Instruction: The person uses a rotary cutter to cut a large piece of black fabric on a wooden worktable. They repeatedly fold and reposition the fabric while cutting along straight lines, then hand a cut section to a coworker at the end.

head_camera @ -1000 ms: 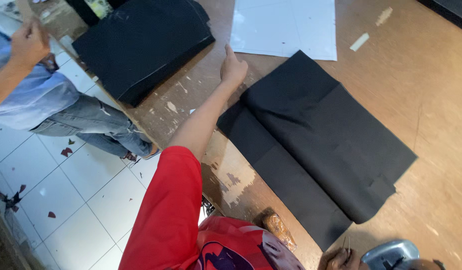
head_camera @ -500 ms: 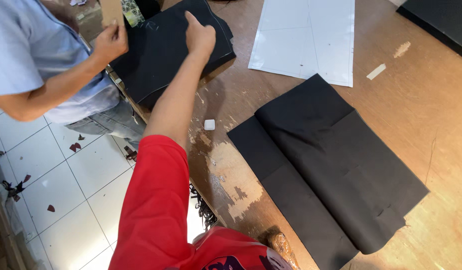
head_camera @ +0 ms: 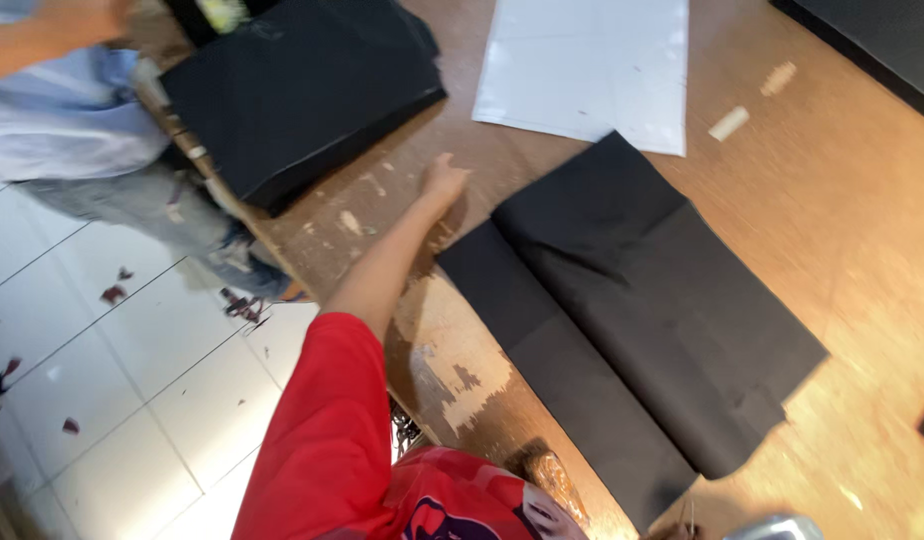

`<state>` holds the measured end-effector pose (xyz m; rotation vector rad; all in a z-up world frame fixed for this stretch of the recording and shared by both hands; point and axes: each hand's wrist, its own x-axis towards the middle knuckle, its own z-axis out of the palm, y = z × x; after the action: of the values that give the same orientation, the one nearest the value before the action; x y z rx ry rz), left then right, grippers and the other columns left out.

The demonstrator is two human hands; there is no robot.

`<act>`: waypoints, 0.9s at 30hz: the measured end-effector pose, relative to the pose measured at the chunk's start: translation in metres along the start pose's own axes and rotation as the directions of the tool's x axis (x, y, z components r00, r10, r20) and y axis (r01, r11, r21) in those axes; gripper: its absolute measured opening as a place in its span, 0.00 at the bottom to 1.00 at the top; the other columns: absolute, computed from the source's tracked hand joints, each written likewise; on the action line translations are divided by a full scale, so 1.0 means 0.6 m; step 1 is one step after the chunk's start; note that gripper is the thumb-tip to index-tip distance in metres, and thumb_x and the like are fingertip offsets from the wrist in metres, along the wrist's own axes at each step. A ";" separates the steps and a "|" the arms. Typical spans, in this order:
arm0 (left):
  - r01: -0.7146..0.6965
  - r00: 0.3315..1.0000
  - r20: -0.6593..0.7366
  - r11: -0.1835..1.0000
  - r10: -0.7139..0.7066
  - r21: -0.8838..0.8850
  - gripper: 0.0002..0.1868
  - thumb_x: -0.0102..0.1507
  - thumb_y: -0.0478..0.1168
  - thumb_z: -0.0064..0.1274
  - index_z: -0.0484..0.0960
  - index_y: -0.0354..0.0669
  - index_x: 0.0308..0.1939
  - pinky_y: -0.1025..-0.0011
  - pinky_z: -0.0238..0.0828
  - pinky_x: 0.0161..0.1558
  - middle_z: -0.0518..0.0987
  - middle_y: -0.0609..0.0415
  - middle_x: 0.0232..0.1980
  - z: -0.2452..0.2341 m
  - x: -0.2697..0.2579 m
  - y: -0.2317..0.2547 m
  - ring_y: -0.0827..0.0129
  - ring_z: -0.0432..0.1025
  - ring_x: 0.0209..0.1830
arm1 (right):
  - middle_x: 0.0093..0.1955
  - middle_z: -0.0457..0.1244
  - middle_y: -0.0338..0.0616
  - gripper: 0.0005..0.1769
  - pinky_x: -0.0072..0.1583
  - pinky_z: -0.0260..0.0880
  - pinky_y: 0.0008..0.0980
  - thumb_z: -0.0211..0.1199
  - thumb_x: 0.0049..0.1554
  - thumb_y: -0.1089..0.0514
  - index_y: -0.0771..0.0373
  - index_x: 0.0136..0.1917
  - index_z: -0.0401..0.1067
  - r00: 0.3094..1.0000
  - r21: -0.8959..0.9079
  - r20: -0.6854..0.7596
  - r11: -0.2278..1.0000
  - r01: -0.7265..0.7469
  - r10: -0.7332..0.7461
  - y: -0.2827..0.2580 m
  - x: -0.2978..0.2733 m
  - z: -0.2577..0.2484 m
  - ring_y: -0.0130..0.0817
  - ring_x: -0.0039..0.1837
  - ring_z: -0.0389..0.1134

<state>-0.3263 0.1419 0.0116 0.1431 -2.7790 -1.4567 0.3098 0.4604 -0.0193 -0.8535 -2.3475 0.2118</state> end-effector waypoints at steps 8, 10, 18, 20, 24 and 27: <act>0.065 0.998 0.003 0.990 -0.065 -0.126 0.27 0.60 0.40 0.58 0.77 0.34 0.62 0.62 0.69 0.61 0.79 0.38 0.61 0.037 0.035 -0.027 0.52 0.74 0.62 | 0.39 0.61 0.59 0.10 0.40 0.67 0.45 0.66 0.60 0.57 0.63 0.53 0.78 0.999 -0.084 0.006 0.995 -0.048 0.049 0.021 -0.036 -0.020 0.52 0.38 0.65; 0.093 0.995 0.000 0.976 -0.095 -0.197 0.27 0.60 0.40 0.58 0.77 0.35 0.63 0.63 0.70 0.61 0.78 0.40 0.62 0.050 0.051 -0.022 0.55 0.74 0.62 | 0.39 0.61 0.59 0.10 0.39 0.66 0.46 0.67 0.58 0.58 0.64 0.52 0.78 0.998 -0.126 0.041 0.991 -0.050 0.055 0.019 -0.039 -0.028 0.54 0.38 0.65; 0.151 0.985 -0.045 0.950 -0.169 -0.272 0.29 0.60 0.41 0.63 0.75 0.33 0.62 0.65 0.71 0.59 0.79 0.43 0.60 0.094 0.128 0.044 0.58 0.74 0.60 | 0.42 0.63 0.61 0.13 0.40 0.70 0.43 0.65 0.57 0.58 0.68 0.53 0.77 0.993 -0.090 0.093 0.993 -0.070 0.079 0.030 -0.045 -0.026 0.54 0.39 0.68; 0.162 0.981 -0.063 0.950 -0.185 -0.265 0.29 0.59 0.41 0.63 0.75 0.32 0.61 0.64 0.72 0.57 0.79 0.43 0.58 0.091 0.131 0.059 0.58 0.75 0.59 | 0.45 0.63 0.63 0.15 0.40 0.72 0.39 0.61 0.59 0.59 0.73 0.54 0.75 0.990 0.028 0.141 0.999 -0.026 0.022 0.051 -0.035 -0.022 0.51 0.40 0.69; 0.195 0.980 0.028 0.940 -0.195 -0.280 0.31 0.59 0.42 0.61 0.73 0.34 0.63 0.61 0.76 0.57 0.80 0.42 0.59 0.092 0.143 0.126 0.56 0.78 0.59 | 0.43 0.63 0.62 0.15 0.40 0.72 0.41 0.61 0.57 0.60 0.73 0.53 0.75 0.993 -0.001 0.049 0.994 -0.109 0.109 0.045 -0.035 0.015 0.52 0.39 0.68; 0.299 0.953 -0.053 0.954 -0.297 0.035 0.36 0.57 0.47 0.65 0.70 0.38 0.65 0.57 0.71 0.62 0.70 0.42 0.67 0.058 0.141 0.149 0.52 0.70 0.66 | 0.43 0.64 0.62 0.14 0.40 0.71 0.41 0.61 0.58 0.60 0.74 0.54 0.75 0.998 0.052 0.064 0.998 -0.029 0.026 0.056 0.025 0.057 0.52 0.40 0.68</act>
<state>-0.4193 0.2144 0.0618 0.6144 -2.8469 -1.4226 0.2978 0.4977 -0.0506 -0.8650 -2.3784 0.3151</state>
